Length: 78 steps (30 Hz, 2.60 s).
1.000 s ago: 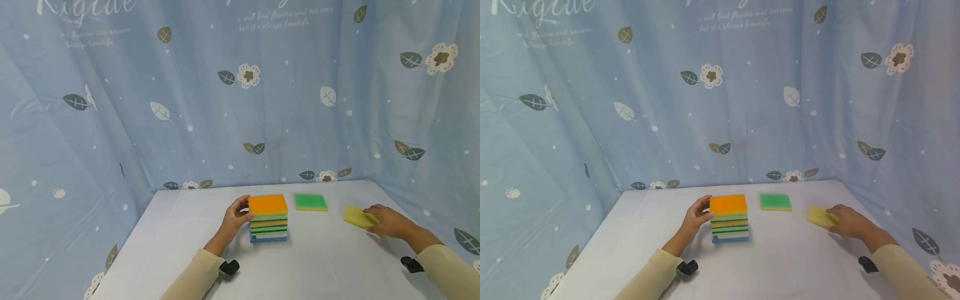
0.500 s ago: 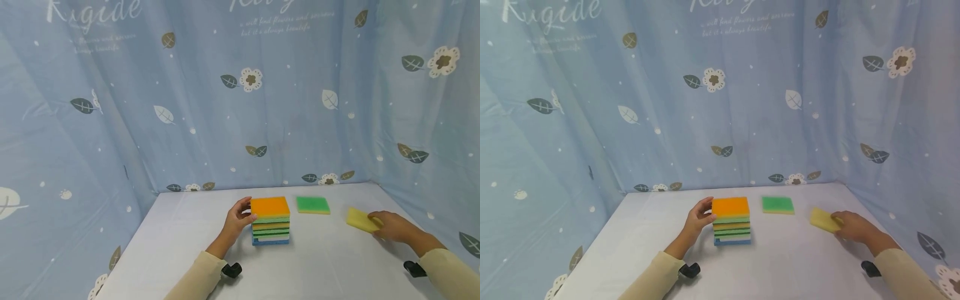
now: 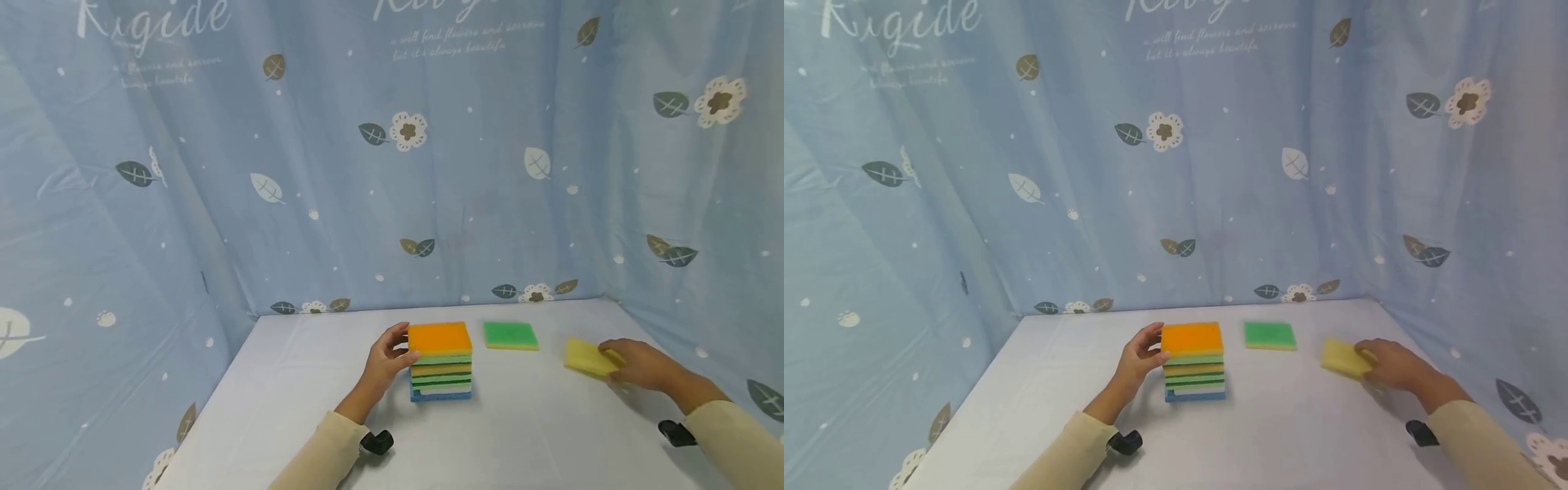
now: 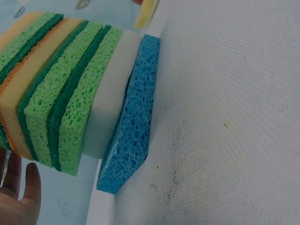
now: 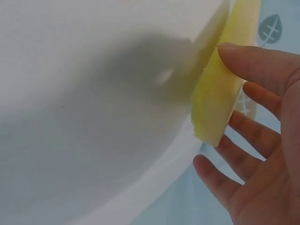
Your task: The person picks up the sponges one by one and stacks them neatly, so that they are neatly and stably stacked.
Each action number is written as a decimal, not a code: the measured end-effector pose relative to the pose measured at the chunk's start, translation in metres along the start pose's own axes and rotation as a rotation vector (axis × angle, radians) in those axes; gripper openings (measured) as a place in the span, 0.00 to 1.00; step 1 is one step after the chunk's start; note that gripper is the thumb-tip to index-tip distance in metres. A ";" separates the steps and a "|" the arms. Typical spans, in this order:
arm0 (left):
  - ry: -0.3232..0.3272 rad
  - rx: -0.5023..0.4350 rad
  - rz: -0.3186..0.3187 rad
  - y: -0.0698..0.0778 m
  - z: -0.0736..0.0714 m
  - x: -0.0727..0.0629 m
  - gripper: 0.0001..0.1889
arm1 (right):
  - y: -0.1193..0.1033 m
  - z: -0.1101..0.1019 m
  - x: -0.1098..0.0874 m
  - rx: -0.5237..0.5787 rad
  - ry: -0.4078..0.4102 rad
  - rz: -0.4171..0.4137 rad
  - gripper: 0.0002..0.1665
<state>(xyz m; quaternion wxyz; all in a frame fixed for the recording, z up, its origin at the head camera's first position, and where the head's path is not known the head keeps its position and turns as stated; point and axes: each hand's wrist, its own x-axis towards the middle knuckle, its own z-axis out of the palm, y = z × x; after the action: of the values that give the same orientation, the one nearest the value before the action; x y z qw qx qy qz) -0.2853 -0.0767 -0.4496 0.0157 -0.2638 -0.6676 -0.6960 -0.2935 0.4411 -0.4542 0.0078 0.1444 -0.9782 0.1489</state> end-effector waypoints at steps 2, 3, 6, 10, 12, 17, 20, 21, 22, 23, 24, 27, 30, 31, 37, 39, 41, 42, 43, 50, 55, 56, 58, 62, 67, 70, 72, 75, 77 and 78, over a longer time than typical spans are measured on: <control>-0.003 0.005 0.002 -0.001 0.000 0.000 0.33 | -0.002 -0.001 0.000 0.000 0.003 -0.009 0.32; -0.004 0.008 0.006 -0.001 0.001 0.000 0.33 | -0.003 -0.002 0.001 0.002 -0.002 -0.009 0.32; -0.001 0.028 0.019 -0.001 0.000 0.000 0.33 | -0.008 -0.001 0.004 -0.003 -0.023 -0.002 0.32; 0.015 0.041 0.020 0.000 0.001 -0.001 0.33 | -0.015 -0.003 0.007 -0.033 -0.031 -0.037 0.31; 0.021 0.038 0.014 -0.001 0.002 -0.001 0.34 | -0.018 -0.006 0.009 -0.050 -0.016 -0.069 0.31; 0.026 0.035 0.012 -0.002 0.004 -0.001 0.35 | -0.024 -0.009 0.014 -0.085 0.032 -0.108 0.31; 0.031 0.043 0.018 -0.003 0.004 -0.001 0.34 | -0.028 -0.011 0.018 -0.109 0.043 -0.121 0.31; 0.031 0.044 0.020 -0.003 0.004 -0.001 0.34 | -0.030 -0.012 0.019 -0.115 0.047 -0.128 0.31; 0.030 0.047 0.022 -0.003 0.004 -0.001 0.34 | -0.031 -0.013 0.020 -0.121 0.051 -0.136 0.31; 0.029 0.049 0.024 -0.003 0.004 -0.001 0.34 | -0.034 -0.014 0.021 -0.125 0.053 -0.144 0.31; 0.029 0.050 0.024 -0.003 0.004 -0.001 0.34 | -0.036 -0.015 0.022 -0.129 0.056 -0.152 0.31; 0.024 0.053 0.020 -0.001 0.004 -0.001 0.35 | -0.045 -0.018 0.024 -0.132 0.070 -0.179 0.30; 0.025 0.048 0.004 -0.001 0.004 -0.001 0.35 | -0.055 -0.021 0.026 -0.123 0.087 -0.201 0.29; 0.024 0.047 -0.002 -0.001 0.003 0.000 0.35 | -0.058 -0.022 0.026 -0.117 0.091 -0.208 0.29; 0.028 0.032 -0.016 -0.020 -0.001 0.005 0.37 | -0.071 -0.028 0.031 -0.103 0.103 -0.236 0.29; 0.037 0.025 -0.011 -0.028 -0.003 0.007 0.37 | -0.075 -0.030 0.033 -0.106 0.105 -0.248 0.29; 0.045 0.021 -0.003 -0.030 -0.003 0.007 0.37 | -0.080 -0.032 0.034 -0.102 0.103 -0.260 0.29; 0.048 0.022 0.001 -0.031 -0.003 0.007 0.36 | -0.083 -0.033 0.035 -0.101 0.098 -0.263 0.29; 0.050 0.024 0.006 -0.031 -0.003 0.008 0.36 | -0.085 -0.034 0.035 -0.099 0.095 -0.263 0.29; 0.044 0.013 0.017 -0.031 -0.004 0.008 0.35 | -0.103 -0.035 0.043 -0.079 0.071 -0.273 0.32; 0.005 0.012 -0.001 -0.009 -0.001 0.002 0.36 | -0.116 -0.033 0.047 -0.060 0.069 -0.302 0.32; 0.001 0.014 -0.003 -0.005 0.000 0.001 0.36 | -0.118 -0.033 0.048 -0.057 0.069 -0.307 0.32; -0.004 0.018 -0.003 -0.001 0.001 0.000 0.35 | -0.123 -0.033 0.049 -0.063 0.069 -0.314 0.31; -0.001 0.020 0.005 -0.001 0.001 0.000 0.35 | -0.132 -0.037 0.050 -0.053 0.069 -0.330 0.31; -0.006 0.010 0.011 0.001 0.001 -0.001 0.35 | -0.142 -0.042 0.053 -0.049 0.074 -0.348 0.32; -0.004 0.011 0.012 0.000 0.000 -0.001 0.34 | -0.149 -0.043 0.055 -0.049 0.076 -0.357 0.32; 0.000 0.010 0.009 -0.001 0.000 -0.001 0.34 | -0.155 -0.043 0.057 -0.045 0.075 -0.367 0.33; 0.001 0.006 0.000 -0.002 -0.001 -0.001 0.33 | -0.163 -0.043 0.061 -0.040 0.072 -0.385 0.33; -0.001 0.000 0.000 -0.002 -0.001 -0.002 0.33 | -0.166 -0.043 0.064 -0.038 0.066 -0.386 0.34; -0.002 0.001 0.001 -0.002 -0.001 -0.002 0.33 | -0.168 -0.042 0.065 -0.034 0.064 -0.389 0.34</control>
<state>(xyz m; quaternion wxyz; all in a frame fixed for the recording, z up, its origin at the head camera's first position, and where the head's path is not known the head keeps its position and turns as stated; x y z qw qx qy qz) -0.2847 -0.0779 -0.4516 0.0155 -0.2648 -0.6679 -0.6954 -0.3094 0.2817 -0.3614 0.0701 0.3256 -0.9336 0.1325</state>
